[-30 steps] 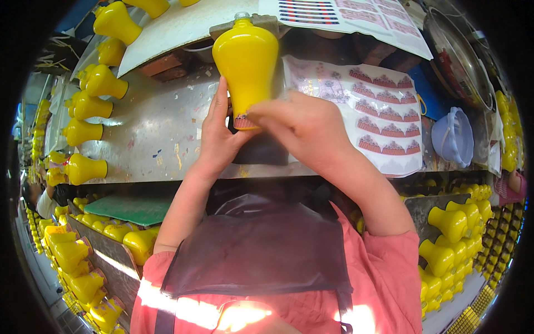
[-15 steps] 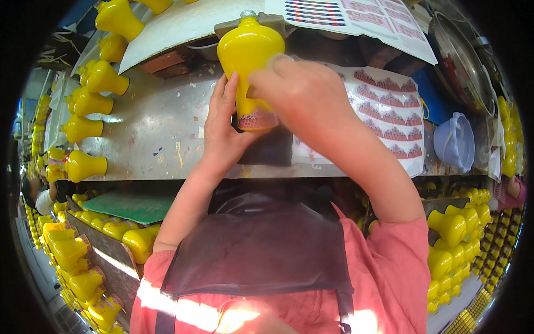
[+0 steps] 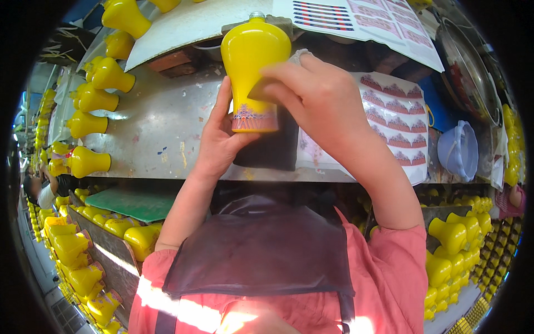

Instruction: The person applies decorative stickers to yellow ceramic vases on a workbench. They smooth each sticker with their fingers, peel off the backing, and place the finished vases on a nearby tray.

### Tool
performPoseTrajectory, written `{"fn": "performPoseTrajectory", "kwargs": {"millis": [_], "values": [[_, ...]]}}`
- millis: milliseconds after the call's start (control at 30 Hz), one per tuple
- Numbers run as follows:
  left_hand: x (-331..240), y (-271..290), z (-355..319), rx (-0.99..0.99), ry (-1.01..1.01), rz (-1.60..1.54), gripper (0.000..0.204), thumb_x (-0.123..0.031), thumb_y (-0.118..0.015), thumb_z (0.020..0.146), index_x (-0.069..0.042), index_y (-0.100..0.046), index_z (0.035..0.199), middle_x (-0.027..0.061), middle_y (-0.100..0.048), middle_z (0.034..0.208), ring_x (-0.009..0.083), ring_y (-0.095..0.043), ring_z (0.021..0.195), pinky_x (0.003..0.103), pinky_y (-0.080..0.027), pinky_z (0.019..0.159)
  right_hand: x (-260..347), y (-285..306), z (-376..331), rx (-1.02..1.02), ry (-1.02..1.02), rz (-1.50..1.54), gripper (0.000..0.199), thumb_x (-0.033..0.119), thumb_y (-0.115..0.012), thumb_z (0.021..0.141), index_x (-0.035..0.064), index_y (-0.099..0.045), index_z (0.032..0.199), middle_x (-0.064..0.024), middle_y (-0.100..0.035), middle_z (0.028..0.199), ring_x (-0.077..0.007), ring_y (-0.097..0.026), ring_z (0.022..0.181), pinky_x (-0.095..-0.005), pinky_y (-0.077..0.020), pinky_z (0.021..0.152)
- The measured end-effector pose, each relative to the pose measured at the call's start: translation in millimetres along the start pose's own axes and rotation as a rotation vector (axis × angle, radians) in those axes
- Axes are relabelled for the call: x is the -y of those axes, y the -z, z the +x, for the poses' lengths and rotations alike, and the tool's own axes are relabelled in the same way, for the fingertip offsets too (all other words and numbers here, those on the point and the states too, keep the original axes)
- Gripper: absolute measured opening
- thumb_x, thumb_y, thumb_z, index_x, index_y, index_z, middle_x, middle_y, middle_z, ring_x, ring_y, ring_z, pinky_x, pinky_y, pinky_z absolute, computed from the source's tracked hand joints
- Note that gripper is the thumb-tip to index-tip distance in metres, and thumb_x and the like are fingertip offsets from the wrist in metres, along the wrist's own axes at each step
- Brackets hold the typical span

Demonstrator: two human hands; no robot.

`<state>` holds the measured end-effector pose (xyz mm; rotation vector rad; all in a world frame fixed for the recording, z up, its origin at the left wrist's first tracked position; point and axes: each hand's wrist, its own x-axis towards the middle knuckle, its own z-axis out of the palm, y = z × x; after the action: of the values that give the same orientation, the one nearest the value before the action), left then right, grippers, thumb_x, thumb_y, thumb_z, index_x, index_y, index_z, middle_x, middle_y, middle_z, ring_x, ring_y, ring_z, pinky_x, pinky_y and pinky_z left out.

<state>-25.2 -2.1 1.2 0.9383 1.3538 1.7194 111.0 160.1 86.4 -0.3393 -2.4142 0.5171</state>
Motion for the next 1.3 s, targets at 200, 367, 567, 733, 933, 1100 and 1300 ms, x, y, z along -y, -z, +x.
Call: {"fn": "performPoseTrajectory", "kwargs": {"millis": [200, 367, 567, 733, 933, 1100, 1300], "values": [[-9, -4, -2, -0.053, 0.018, -0.127, 0.108, 0.011, -0.071, 0.076, -0.005, -0.013, 0.165, 0.0138, -0.041, 0.158, 0.0259, -0.05, 0.138, 0.038, -0.045, 0.112, -6, -7, 0, 0.004, 0.018, 0.233, 0.019, 0.009, -0.075, 0.086, 0.0088, -0.075, 0.105, -0.0109, -0.069, 0.086, -0.0296, -0.068, 0.075, -0.0361, -0.0535, 0.066], [-10, -4, -4, -0.055, 0.013, -0.175, 0.103, 0.012, -0.066, 0.078, -0.005, -0.013, 0.165, 0.0141, -0.044, 0.156, 0.0255, -0.051, 0.137, 0.038, -0.045, 0.112, -14, -18, -5, -0.198, -0.128, 0.262, 0.019, 0.007, -0.076, 0.086, 0.0051, -0.074, 0.105, -0.0114, -0.072, 0.09, -0.0242, -0.071, 0.079, -0.0309, -0.0561, 0.072], [-9, -4, -4, -0.087, 0.009, -0.192, 0.1, 0.013, -0.063, 0.08, -0.005, -0.014, 0.165, 0.014, -0.048, 0.152, 0.0245, -0.054, 0.134, 0.037, -0.046, 0.11, 18, -18, -45, -0.219, -0.031, 0.266, 0.034, -0.003, -0.087, 0.074, 0.0039, -0.069, 0.102, -0.0087, -0.074, 0.096, -0.0159, -0.07, 0.083, -0.0288, -0.0552, 0.073], [-8, -1, -5, -0.107, 0.029, -0.108, 0.102, 0.01, -0.072, 0.077, -0.008, -0.022, 0.164, 0.0128, -0.05, 0.152, 0.0229, -0.055, 0.133, 0.036, -0.048, 0.108, 25, -12, -55, -0.231, -0.054, 0.279, 0.033, -0.005, -0.086, 0.073, 0.0061, -0.072, 0.101, -0.0094, -0.074, 0.093, -0.0223, -0.071, 0.08, -0.0298, -0.0552, 0.072], [5, 4, -3, -0.17, -0.235, 0.585, 0.1, -0.004, -0.089, 0.069, -0.007, -0.041, 0.156, 0.0187, -0.053, 0.149, 0.0331, -0.055, 0.135, 0.041, -0.049, 0.107, 20, -24, -57, -0.119, 0.322, 0.103, 0.03, -0.009, -0.081, 0.076, 0.0038, -0.073, 0.102, -0.0118, -0.076, 0.098, -0.0218, -0.072, 0.083, -0.0323, -0.0571, 0.073], [16, 0, -3, -0.241, -0.389, 0.766, 0.094, -0.014, -0.092, 0.068, -0.006, -0.047, 0.15, 0.0209, -0.057, 0.142, 0.0385, -0.056, 0.131, 0.046, -0.046, 0.11, 18, -35, -70, -0.199, -0.045, 0.125, 0.037, -0.008, -0.083, 0.068, 0.0083, -0.075, 0.1, -0.0119, -0.075, 0.096, -0.0295, -0.072, 0.081, -0.0346, -0.0566, 0.071], [14, 5, 1, -0.081, -0.095, 0.83, 0.091, -0.027, -0.085, 0.079, -0.001, -0.041, 0.154, 0.0196, -0.057, 0.144, 0.0402, -0.051, 0.134, 0.05, -0.034, 0.116, 16, -36, -73, -0.175, 0.149, 0.11, 0.032, -0.002, -0.086, 0.071, 0.0085, -0.076, 0.099, -0.0094, -0.076, 0.094, -0.0255, -0.069, 0.074, -0.0322, -0.0538, 0.066]]}}
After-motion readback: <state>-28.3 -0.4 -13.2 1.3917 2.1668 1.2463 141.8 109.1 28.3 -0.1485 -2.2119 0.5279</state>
